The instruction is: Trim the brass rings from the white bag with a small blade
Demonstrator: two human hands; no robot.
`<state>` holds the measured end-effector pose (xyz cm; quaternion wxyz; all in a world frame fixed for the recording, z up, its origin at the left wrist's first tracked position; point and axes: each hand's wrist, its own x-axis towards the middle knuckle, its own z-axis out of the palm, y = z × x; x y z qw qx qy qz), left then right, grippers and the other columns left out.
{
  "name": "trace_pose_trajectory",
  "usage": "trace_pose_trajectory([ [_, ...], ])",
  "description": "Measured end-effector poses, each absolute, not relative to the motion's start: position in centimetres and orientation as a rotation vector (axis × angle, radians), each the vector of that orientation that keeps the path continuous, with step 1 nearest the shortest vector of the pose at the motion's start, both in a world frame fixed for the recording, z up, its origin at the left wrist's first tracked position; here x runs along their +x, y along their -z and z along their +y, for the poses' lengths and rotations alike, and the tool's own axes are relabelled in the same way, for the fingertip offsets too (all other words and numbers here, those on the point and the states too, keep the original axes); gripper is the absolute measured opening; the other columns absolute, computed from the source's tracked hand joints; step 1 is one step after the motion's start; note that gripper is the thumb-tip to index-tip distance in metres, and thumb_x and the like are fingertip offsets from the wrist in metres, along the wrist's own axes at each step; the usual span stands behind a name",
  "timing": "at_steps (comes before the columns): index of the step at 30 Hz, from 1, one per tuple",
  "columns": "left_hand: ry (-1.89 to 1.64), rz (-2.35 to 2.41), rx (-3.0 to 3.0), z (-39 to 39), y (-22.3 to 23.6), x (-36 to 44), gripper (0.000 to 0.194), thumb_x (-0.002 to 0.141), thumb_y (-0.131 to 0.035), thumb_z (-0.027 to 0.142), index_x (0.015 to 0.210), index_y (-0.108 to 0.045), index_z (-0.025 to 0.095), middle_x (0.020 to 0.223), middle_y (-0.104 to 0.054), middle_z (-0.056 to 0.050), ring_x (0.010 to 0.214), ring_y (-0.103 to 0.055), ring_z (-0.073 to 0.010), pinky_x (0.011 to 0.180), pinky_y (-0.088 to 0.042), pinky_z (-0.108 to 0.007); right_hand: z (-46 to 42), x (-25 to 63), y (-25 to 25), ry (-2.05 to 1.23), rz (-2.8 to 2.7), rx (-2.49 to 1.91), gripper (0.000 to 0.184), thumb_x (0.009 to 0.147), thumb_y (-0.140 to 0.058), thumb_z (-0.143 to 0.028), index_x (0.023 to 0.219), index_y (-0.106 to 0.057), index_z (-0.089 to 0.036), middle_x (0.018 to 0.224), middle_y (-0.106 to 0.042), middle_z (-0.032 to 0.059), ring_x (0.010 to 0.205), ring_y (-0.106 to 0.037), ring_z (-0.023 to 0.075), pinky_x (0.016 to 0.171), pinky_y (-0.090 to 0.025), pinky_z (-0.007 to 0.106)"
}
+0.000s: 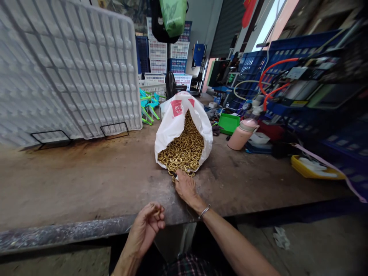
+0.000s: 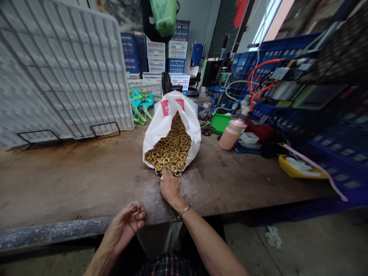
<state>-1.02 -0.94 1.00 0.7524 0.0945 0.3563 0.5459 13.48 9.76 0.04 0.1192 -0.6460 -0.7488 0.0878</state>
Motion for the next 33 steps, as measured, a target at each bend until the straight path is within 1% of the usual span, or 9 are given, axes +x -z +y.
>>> trace_pose_trajectory([
  [3, -1.185, 0.809, 0.133, -0.6, -0.9, -0.9, 0.021, 0.062, -0.072, 0.026, 0.062, -0.055, 0.013, 0.069, -0.059, -0.003, 0.060, -0.055, -0.0109, 0.047, -0.042, -0.021, 9.3, 13.6, -0.1, -0.243, -2.197, -1.849, 0.022, 0.082, -0.041, -0.015, 0.101, -0.051, -0.022, 0.101, -0.056, 0.0054, 0.086, -0.055, 0.0170, 0.065, -0.036, 0.025],
  [7, -1.194, 0.918, 0.212, -0.1, -0.8, -0.4, 0.030, 0.059, -0.075, 0.031, 0.066, -0.052, 0.015, 0.065, -0.057, 0.001, 0.053, -0.052, -0.0077, 0.042, -0.036, -0.017, 8.8, 13.7, 0.1, -0.256, -2.182, -1.820, 0.028, 0.080, -0.040, -0.011, 0.103, -0.051, -0.021, 0.104, -0.054, 0.0064, 0.084, -0.054, 0.0177, 0.063, -0.036, 0.026],
  [11, -1.237, 1.106, 0.445, 0.4, -0.9, 0.1, 0.039, 0.060, -0.073, 0.042, 0.079, -0.049, 0.018, 0.058, -0.051, 0.006, 0.041, -0.040, -0.0041, 0.035, -0.027, -0.014, 8.4, 14.0, 0.7, -0.413, -2.143, -1.578, 0.030, 0.077, -0.040, -0.007, 0.103, -0.051, -0.018, 0.100, -0.058, 0.0064, 0.086, -0.054, 0.0168, 0.069, -0.038, 0.025],
  [15, -1.253, 1.309, 0.674, 1.0, -1.0, 0.2, 0.047, 0.063, -0.066, 0.051, 0.094, -0.048, 0.019, 0.055, -0.049, 0.008, 0.037, -0.037, -0.0050, 0.033, -0.026, -0.015, 7.6, 13.6, 0.8, -0.638, -2.062, -1.277, 0.018, 0.083, -0.041, -0.015, 0.093, -0.056, -0.018, 0.086, -0.061, 0.0034, 0.079, -0.054, 0.0143, 0.073, -0.038, 0.024],
  [20, -1.171, 1.357, 0.808, 1.1, -1.0, 0.0, 0.039, 0.068, -0.061, 0.052, 0.081, -0.051, 0.017, 0.044, -0.039, 0.010, 0.034, -0.030, -0.0046, 0.035, -0.024, -0.017, 5.8, 12.5, 0.1, -0.853, -2.040, -1.123, 0.017, 0.085, -0.041, -0.022, 0.083, -0.057, -0.018, 0.076, -0.059, 0.0016, 0.071, -0.052, 0.0125, 0.068, -0.038, 0.022],
  [23, -1.185, 1.353, 0.832, 0.8, -0.6, -0.2, 0.034, 0.069, -0.061, 0.049, 0.073, -0.050, 0.017, 0.045, -0.038, 0.010, 0.036, -0.029, -0.0046, 0.037, -0.022, -0.017, 5.4, 12.1, 0.0, -0.956, -1.970, -1.136, 0.017, 0.084, -0.042, -0.024, 0.082, -0.057, -0.017, 0.074, -0.058, 0.0001, 0.068, -0.051, 0.0114, 0.066, -0.038, 0.022],
  [26, -1.228, 1.362, 0.862, 0.5, -0.2, -0.3, 0.030, 0.070, -0.061, 0.046, 0.069, -0.050, 0.018, 0.046, -0.039, 0.009, 0.039, -0.030, -0.0053, 0.040, -0.024, -0.018, 5.5, 11.9, 0.0, -1.071, -1.848, -1.225, 0.016, 0.081, -0.045, -0.028, 0.078, -0.057, -0.017, 0.068, -0.055, -0.0019, 0.063, -0.048, 0.0105, 0.061, -0.037, 0.021],
  [29, -1.309, 1.394, 0.950, 0.3, -0.1, -0.3, 0.026, 0.072, -0.061, 0.042, 0.068, -0.053, 0.018, 0.051, -0.046, 0.006, 0.045, -0.038, -0.0077, 0.045, -0.030, -0.019, 5.5, 11.9, -0.1, -1.305, -1.720, -1.285, 0.023, 0.080, -0.044, -0.035, 0.069, -0.053, -0.017, 0.057, -0.048, -0.0044, 0.052, -0.043, 0.0085, 0.052, -0.035, 0.020],
  [33, -1.357, 1.411, 1.010, 0.3, 0.1, -0.1, 0.025, 0.072, -0.060, 0.042, 0.068, -0.055, 0.017, 0.057, -0.054, 0.002, 0.052, -0.045, -0.0102, 0.049, -0.033, -0.020, 5.3, 11.8, -0.2, -1.815, -1.457, -1.273, 0.031, 0.081, -0.039, -0.047, 0.069, -0.047, -0.018, 0.048, -0.042, -0.0086, 0.032, -0.025, 0.0043, 0.034, -0.020, 0.018],
])
